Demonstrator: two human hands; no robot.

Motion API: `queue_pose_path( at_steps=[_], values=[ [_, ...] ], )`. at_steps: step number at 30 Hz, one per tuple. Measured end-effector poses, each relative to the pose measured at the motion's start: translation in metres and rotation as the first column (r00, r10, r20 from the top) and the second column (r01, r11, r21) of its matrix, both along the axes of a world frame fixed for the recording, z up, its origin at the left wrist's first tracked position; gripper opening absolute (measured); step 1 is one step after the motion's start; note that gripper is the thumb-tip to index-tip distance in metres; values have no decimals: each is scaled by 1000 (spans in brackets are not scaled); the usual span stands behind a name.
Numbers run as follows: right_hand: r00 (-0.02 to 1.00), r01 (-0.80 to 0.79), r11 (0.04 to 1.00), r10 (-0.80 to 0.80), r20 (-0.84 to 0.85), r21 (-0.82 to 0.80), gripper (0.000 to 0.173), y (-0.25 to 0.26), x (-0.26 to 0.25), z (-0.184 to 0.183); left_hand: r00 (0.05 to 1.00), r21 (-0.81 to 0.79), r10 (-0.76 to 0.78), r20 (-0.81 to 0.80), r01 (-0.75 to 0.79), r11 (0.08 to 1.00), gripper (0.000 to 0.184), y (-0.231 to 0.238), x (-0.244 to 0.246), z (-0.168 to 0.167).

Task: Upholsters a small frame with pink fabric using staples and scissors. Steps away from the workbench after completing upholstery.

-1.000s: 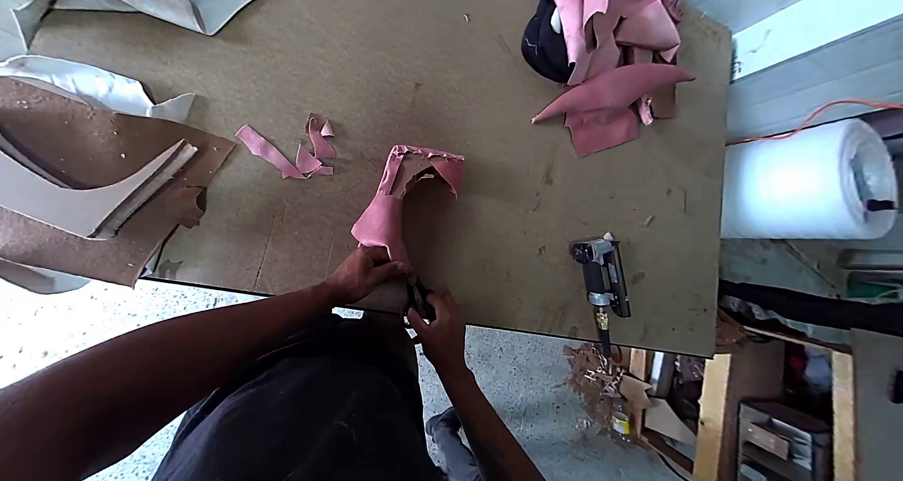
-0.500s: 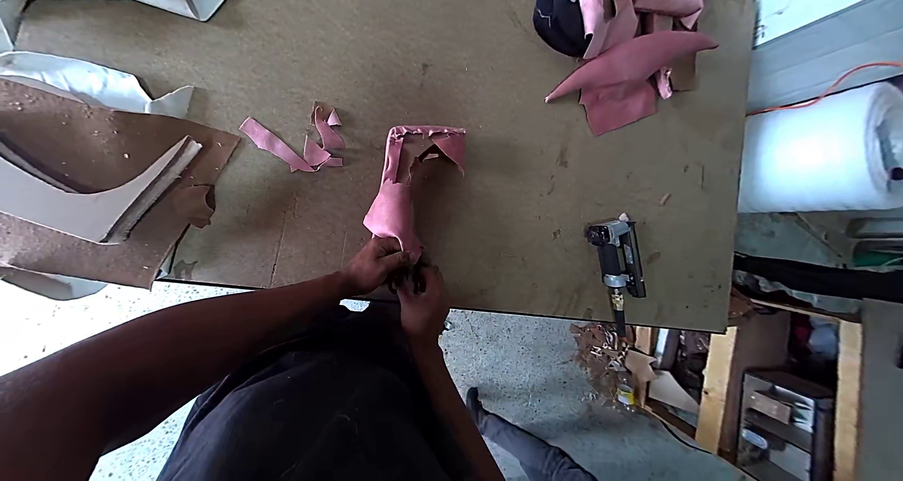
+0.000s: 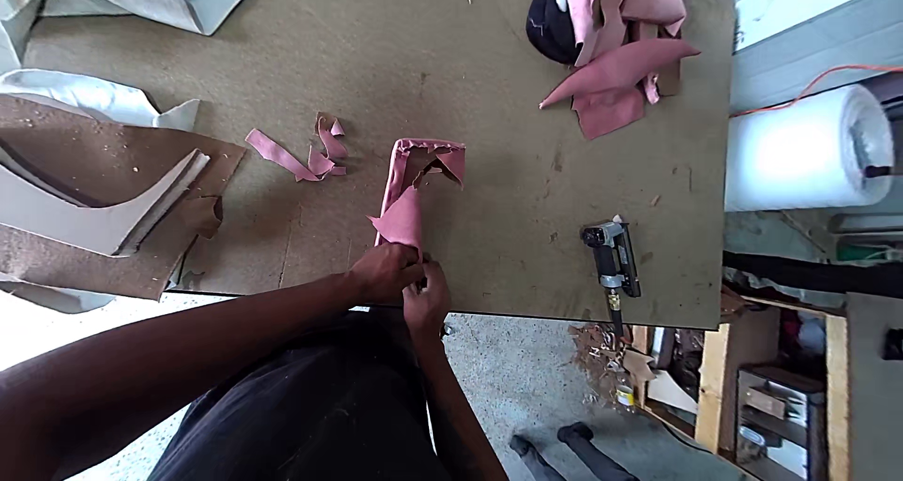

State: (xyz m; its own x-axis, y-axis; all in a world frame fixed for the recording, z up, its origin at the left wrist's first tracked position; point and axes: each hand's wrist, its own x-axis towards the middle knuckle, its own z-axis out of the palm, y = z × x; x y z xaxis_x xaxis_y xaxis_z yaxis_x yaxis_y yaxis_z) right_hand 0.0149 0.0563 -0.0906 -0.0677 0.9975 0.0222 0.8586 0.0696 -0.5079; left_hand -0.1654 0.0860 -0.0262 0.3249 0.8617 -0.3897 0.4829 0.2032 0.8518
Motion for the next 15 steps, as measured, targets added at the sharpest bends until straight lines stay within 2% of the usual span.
queue_pose_path(
  at_steps=[2,4,6,9,12,15],
  values=[
    [1000,18,998,-17,-14,59,32,0,2,2,999,-37,32,18,-32,999,40,3,-2,8],
    [999,32,998,-32,0,56,46,-1,6,6,974,-42,189,127,-185,982,38,7,-10,14],
    [999,24,999,-26,39,32,52,-1,8,6,883,-43,386,266,-390,920,39,18,-27,19],
    [1000,-8,996,10,24,-86,52,-1,8,14,724,-49,543,426,-581,813,42,32,-52,0],
    [999,-39,984,39,-2,-176,54,3,15,21,615,-122,616,492,-652,748,37,31,-56,-20],
    [997,-51,984,60,49,-168,58,-5,23,16,533,-263,641,553,-618,741,34,4,-49,-20]
  ],
)
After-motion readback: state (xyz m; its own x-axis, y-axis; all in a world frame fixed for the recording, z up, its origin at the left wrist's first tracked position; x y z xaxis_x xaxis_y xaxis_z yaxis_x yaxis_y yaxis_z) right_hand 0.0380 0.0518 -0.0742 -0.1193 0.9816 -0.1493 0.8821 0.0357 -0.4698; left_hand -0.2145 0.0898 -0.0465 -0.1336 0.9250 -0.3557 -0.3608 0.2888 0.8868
